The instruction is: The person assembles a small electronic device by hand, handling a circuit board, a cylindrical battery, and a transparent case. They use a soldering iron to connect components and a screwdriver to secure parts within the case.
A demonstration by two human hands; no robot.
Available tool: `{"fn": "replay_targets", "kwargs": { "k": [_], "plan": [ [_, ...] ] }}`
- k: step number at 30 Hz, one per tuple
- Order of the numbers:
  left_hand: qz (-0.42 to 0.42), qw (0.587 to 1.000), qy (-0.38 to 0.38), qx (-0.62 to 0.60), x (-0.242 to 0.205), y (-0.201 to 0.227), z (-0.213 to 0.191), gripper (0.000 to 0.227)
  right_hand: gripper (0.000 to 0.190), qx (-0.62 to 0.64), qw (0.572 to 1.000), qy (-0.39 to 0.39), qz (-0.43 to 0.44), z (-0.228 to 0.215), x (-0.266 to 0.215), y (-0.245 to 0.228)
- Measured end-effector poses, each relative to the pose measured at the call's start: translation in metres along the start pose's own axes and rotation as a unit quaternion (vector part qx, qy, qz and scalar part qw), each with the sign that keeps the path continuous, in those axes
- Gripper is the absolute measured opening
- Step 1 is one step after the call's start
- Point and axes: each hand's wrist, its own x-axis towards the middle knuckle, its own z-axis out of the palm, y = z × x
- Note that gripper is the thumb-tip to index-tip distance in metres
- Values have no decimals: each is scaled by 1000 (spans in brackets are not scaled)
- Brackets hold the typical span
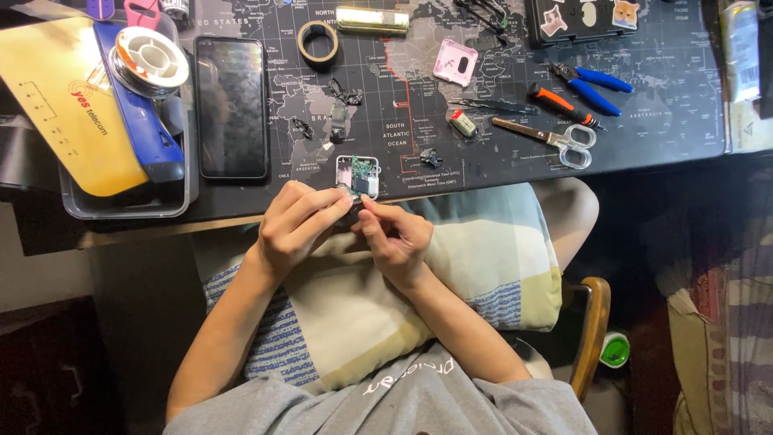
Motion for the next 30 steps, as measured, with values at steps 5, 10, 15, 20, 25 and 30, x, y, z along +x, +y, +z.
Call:
{"fn": "replay_targets", "kwargs": {
  "k": [5, 10, 15, 20, 25, 30],
  "plan": [
    [6, 1000, 1, 10, -1, 0, 2, 18, 20, -33, 999, 7, 0, 0, 1, -4],
    [9, 1000, -4, 10, -5, -2, 2, 18, 19, -47, 999, 6, -1, 2, -1, -1],
    [8, 1000, -4, 17, 0, 1, 4, 19, 23, -56, 998, 5, -6, -2, -10, 17],
    [-8, 1000, -5, 14, 8, 5, -1, 15, 20, -15, 1000, -1, -3, 4, 4, -4],
    [-20, 1000, -7, -2, 3, 5, -4, 13, 18, 40, 999, -17, -17, 5, 11, -13],
    [2, 1000, -20, 4, 0, 1, -5, 18, 14, 23, 999, -6, -36, 5, 12, -11]
  ]
}}
